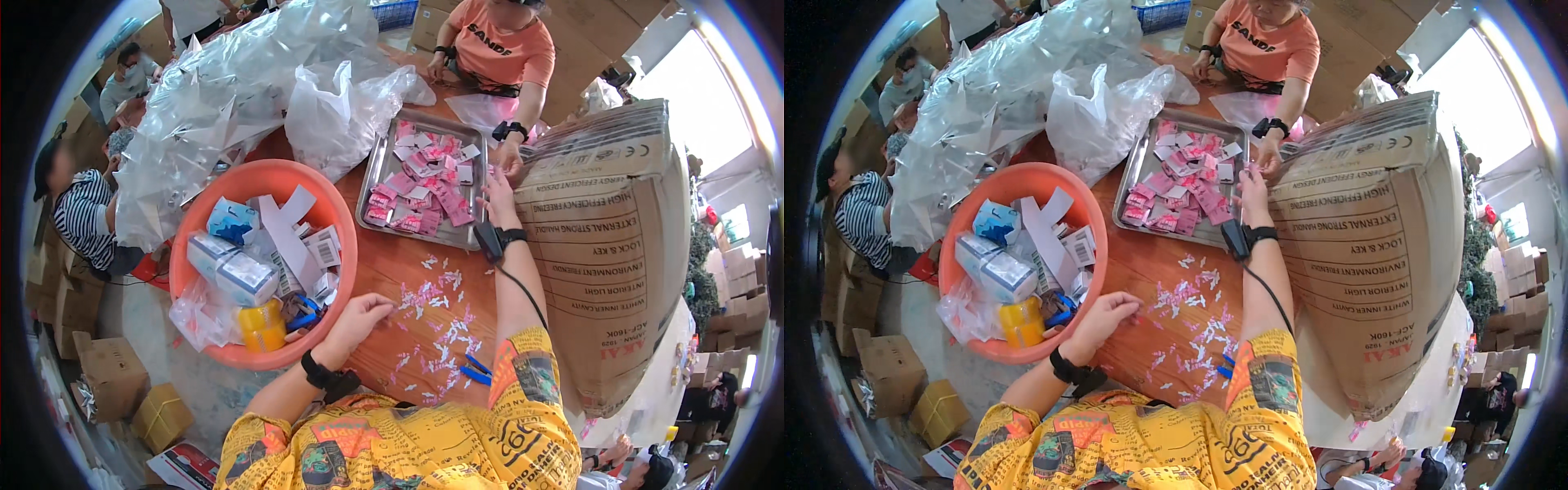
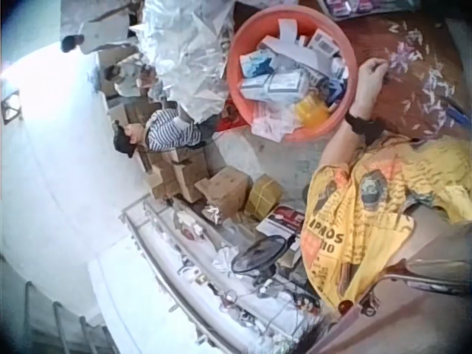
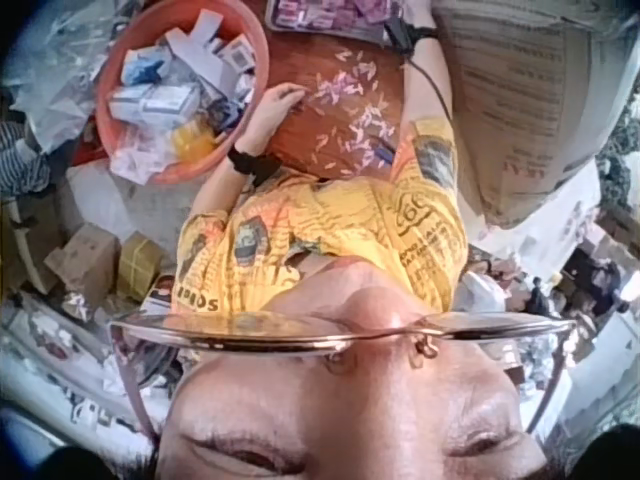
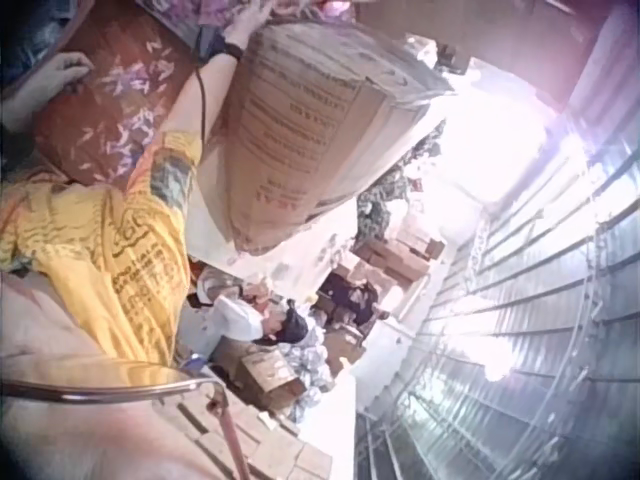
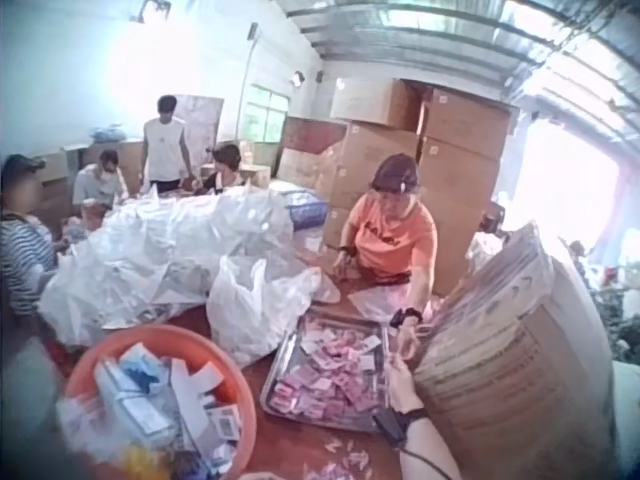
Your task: The person uses blue scissors to cut small pink and white paper packets into smaller pieces on a wooden table. The cut pieces are scattered on the table surface, while the remaining uncut packets are collected in a metal tray. The person repeatedly picks up packets, cuts them, and places the results into the tray.
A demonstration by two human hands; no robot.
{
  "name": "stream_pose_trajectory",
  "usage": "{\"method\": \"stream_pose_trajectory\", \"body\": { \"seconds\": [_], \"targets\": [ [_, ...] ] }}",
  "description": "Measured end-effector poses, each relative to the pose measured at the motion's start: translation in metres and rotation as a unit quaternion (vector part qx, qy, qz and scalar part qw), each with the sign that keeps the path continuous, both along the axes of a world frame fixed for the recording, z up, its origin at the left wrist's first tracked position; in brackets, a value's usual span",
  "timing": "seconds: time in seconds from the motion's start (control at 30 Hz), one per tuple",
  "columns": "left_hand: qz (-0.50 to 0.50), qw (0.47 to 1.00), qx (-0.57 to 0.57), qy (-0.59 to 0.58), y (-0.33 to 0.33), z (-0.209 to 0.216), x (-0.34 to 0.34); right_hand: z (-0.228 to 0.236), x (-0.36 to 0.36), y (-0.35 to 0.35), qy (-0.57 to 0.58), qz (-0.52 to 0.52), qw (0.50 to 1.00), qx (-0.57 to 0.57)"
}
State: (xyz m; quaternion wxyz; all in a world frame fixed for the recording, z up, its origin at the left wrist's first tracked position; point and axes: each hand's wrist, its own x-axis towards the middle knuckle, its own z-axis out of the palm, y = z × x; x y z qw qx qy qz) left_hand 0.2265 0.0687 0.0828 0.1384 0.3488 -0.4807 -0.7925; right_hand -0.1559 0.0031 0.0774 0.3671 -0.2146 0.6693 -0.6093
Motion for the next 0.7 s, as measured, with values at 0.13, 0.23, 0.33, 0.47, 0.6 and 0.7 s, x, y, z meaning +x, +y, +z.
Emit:
{"method": "stream_pose_trajectory", "body": {
  "seconds": [0.13,0.23,0.33,0.47,0.6,0.7],
  "targets": [
    [-0.019,1.000,0.011,-0.006,-0.001,-0.009,0.010,-0.022,-0.012,-0.023,0.011,-0.064,0.997,-0.048],
    [-0.026,0.999,-0.029,-0.026,-0.002,-0.003,0.011,-0.023,0.010,-0.011,0.052,-0.060,0.996,-0.046],
    [0.014,0.996,-0.084,-0.005,-0.004,0.003,-0.004,-0.012,0.038,0.026,0.086,0.031,0.996,-0.017],
    [0.161,0.924,-0.346,0.030,-0.006,-0.007,-0.039,0.029,0.099,0.095,0.163,0.190,0.968,-0.012],
    [0.133,0.819,-0.559,0.014,-0.011,0.035,-0.068,0.067,0.140,0.150,0.223,0.255,0.941,-0.017],
    [-0.036,0.886,-0.461,0.026,-0.004,0.041,-0.078,0.084,0.158,0.179,0.248,0.245,0.937,-0.013]
  ]
}}
